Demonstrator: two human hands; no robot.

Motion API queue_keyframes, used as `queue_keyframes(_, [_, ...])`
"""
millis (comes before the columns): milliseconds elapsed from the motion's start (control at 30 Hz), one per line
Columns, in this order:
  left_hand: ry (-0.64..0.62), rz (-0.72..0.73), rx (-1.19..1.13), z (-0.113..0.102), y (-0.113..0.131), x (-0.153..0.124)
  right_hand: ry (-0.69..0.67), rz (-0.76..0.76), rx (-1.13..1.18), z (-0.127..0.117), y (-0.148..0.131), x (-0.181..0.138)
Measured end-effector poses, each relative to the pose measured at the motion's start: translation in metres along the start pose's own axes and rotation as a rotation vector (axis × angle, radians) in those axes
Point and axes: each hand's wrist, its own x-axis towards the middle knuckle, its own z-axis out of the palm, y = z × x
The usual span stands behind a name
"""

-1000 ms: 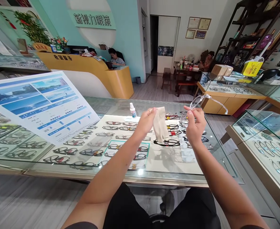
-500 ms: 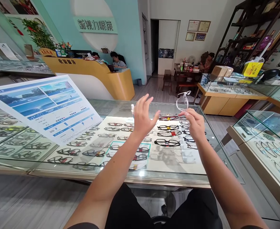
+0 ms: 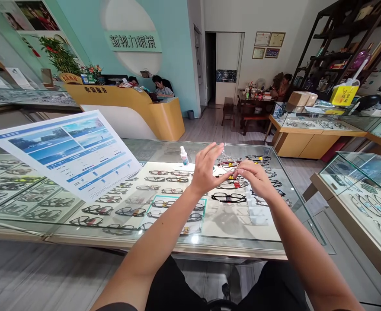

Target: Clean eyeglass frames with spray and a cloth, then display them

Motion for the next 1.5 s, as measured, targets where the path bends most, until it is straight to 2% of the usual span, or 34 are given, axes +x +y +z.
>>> queue_keyframes(167, [-0.032,-0.102,0.013,0.006,0.000,-0.001,-0.028,0.005,0.001,-0.007,-0.003,-0.001])
queue_keyframes(333, [0.017,-0.094,0.007,0.009,0.005,0.000,0.002,-0.029,-0.037,-0.010,0.001,-0.002])
queue_keyframes(500, [0.064,-0.173,0.012,0.012,0.006,-0.001,0.142,-0.086,-0.238,-0.007,0.005,-0.004])
queue_keyframes(667, [0.226,-0.188,0.050,0.011,-0.001,-0.003,0.318,-0.173,-0.334,-0.004,0.005,-0.006])
queue_keyframes(767, [0.295,-0.254,0.039,0.009,-0.003,-0.003,0.417,-0.206,-0.419,0.002,0.007,-0.006])
queue_keyframes(900, [0.316,-0.347,0.035,0.010,-0.001,-0.003,0.508,-0.245,-0.479,0.011,0.010,-0.006])
queue_keyframes(1167, [0.335,-0.391,-0.039,0.010,0.016,-0.001,0.635,-0.266,-0.501,0.015,-0.001,-0.008])
queue_keyframes(1333, [0.332,-0.371,-0.071,-0.005,0.033,0.023,0.672,-0.242,-0.451,0.002,-0.021,-0.001])
queue_keyframes(1500, [0.302,-0.299,-0.086,-0.032,0.050,0.085,0.659,-0.241,-0.491,-0.037,-0.066,0.028])
